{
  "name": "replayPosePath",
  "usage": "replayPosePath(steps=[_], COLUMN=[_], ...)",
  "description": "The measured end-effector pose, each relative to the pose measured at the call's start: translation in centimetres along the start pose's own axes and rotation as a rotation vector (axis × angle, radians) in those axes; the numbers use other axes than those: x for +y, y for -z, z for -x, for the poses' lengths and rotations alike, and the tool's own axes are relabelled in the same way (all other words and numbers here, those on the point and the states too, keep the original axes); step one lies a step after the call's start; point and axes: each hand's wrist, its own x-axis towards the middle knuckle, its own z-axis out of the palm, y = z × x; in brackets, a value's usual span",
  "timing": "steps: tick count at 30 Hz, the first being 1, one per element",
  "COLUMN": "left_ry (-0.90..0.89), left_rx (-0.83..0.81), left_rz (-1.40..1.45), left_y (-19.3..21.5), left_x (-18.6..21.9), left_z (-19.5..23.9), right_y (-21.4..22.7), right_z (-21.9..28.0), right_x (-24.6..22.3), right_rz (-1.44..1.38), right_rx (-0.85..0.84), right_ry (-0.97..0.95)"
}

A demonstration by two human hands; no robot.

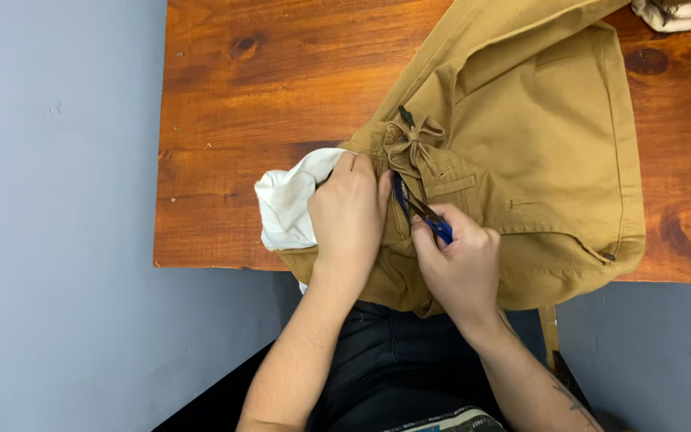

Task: The person uses a seam ripper to cut and remove stitches from the waistband and pocket area of a pair of tan pants. They pull out the loose threads and continue to deconstruct the seams along the garment.

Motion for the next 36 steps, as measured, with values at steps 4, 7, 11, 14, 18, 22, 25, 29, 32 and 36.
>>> replayPosePath(steps=[4,7,11,14,18,22,25,29,32,36], left_ry=[-0.018,-0.090,-0.049,0.022,0.107,0.126,0.178,0.198,0.206,0.212], left_rx=[0.109,0.073,0.108,0.179,0.194,0.159,0.116,0.103,0.093,0.099], left_rz=[-0.093,0.044,0.469,0.676,0.849,0.915,0.947,0.994,1.027,1.038], left_y=[-1.9,-2.1,-1.0,-1.3,-1.6,-0.9,-0.4,-0.6,-0.8,-0.6], left_x=[0.0,-1.3,-2.5,-2.5,-2.7,-3.0,-2.7,-2.8,-2.8,-2.6], left_z=[-0.4,-0.4,0.0,0.7,1.0,1.4,1.7,1.9,1.9,1.5], right_y=[0.2,0.2,0.8,1.7,3.2,2.2,1.1,0.3,0.1,0.4], right_z=[-0.1,-0.1,-1.2,-2.1,-4.0,-5.6,-6.6,-7.5,-8.2,-8.8], right_x=[-0.7,-0.2,0.1,-1.1,-4.3,-5.3,-5.8,-6.2,-5.9,-6.3], right_rz=[0.022,0.005,-0.055,-0.092,-0.194,-0.063,0.073,0.308,0.365,0.409], right_rx=[-0.003,-0.016,-0.063,-0.115,-0.459,-0.667,-0.636,-0.611,-0.622,-0.631], right_ry=[0.040,0.026,0.021,0.038,-0.063,-0.151,-0.178,-0.210,-0.199,-0.230])
